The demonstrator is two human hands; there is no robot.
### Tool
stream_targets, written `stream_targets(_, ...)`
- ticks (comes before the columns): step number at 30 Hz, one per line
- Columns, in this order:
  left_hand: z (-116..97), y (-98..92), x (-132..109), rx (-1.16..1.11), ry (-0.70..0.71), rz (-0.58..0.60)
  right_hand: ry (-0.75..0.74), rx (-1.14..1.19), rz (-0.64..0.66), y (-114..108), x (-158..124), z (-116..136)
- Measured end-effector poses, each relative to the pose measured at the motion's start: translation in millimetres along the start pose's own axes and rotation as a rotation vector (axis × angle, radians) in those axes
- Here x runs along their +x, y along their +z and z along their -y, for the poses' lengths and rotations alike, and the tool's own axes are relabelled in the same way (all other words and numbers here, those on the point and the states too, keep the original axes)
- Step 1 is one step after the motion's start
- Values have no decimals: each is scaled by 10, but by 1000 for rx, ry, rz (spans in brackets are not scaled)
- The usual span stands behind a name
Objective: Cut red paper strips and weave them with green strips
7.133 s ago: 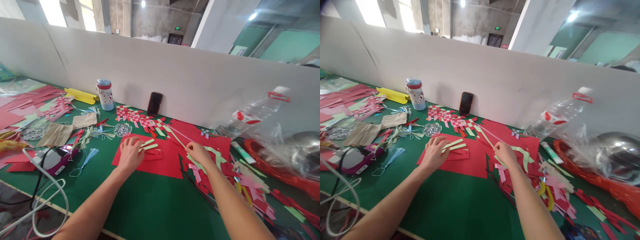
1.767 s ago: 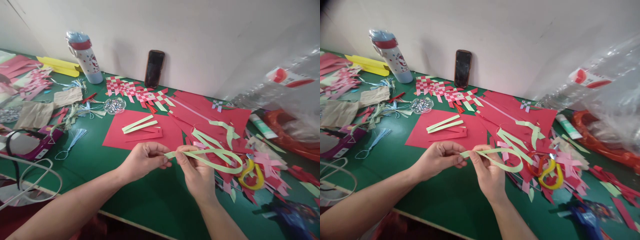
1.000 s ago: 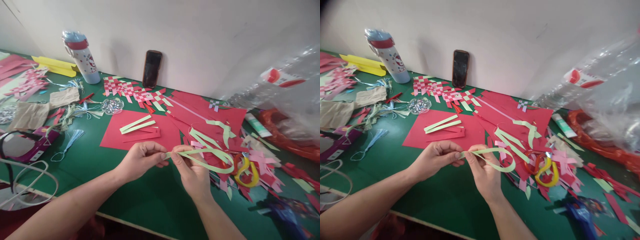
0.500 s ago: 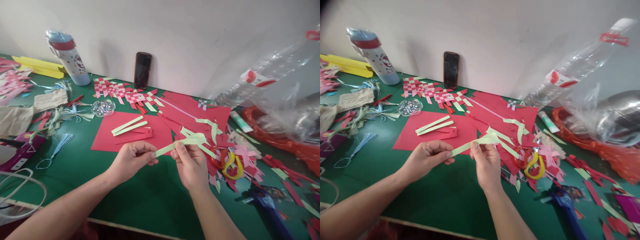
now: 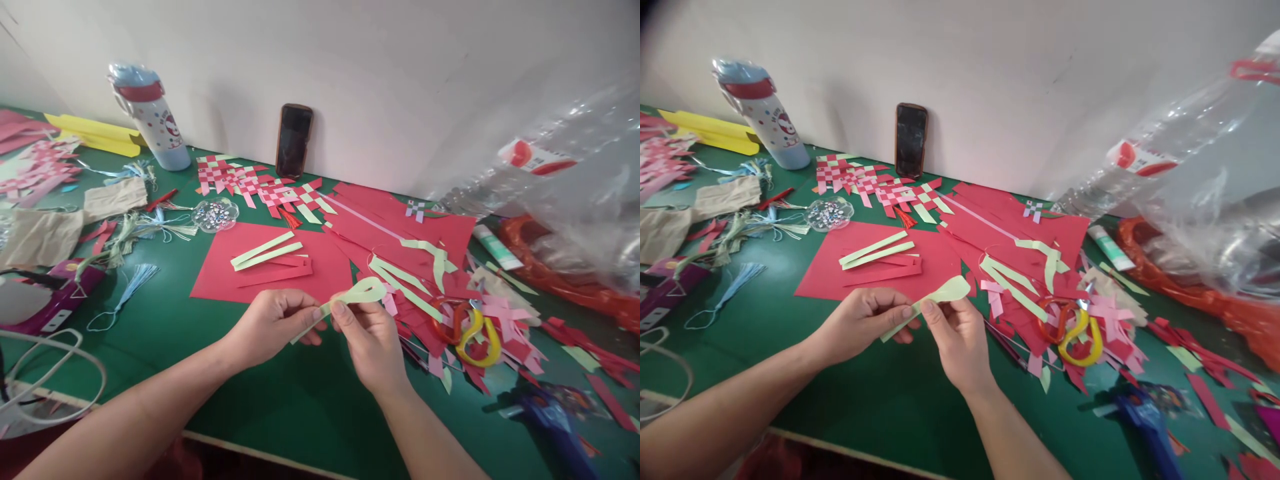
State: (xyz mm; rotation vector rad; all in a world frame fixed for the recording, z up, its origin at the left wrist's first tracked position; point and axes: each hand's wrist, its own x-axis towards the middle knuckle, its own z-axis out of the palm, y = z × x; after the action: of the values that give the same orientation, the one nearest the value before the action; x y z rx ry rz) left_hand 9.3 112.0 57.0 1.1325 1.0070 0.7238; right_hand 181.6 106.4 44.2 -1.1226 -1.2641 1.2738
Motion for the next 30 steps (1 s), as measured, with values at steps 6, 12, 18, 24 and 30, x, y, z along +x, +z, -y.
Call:
stream_targets(6,-23,20,-24,139,-18,-64,9,45,-84,-122,23,-155)
stream_targets(12,-26,17,-26,189,-42,-71,-15,80,-151,-148,51,-133)
stream_targets(18,-28,10,-22,159,-51,-56,-29,75,-138,-135,36,-111)
stream_targets(24,-30,11,-27,137,-54,-51,-51,44,-123,-140,45,-128)
stream_targets(30,17,14,-18,89,24,47,-110,-121,-95,-52,-8,-41)
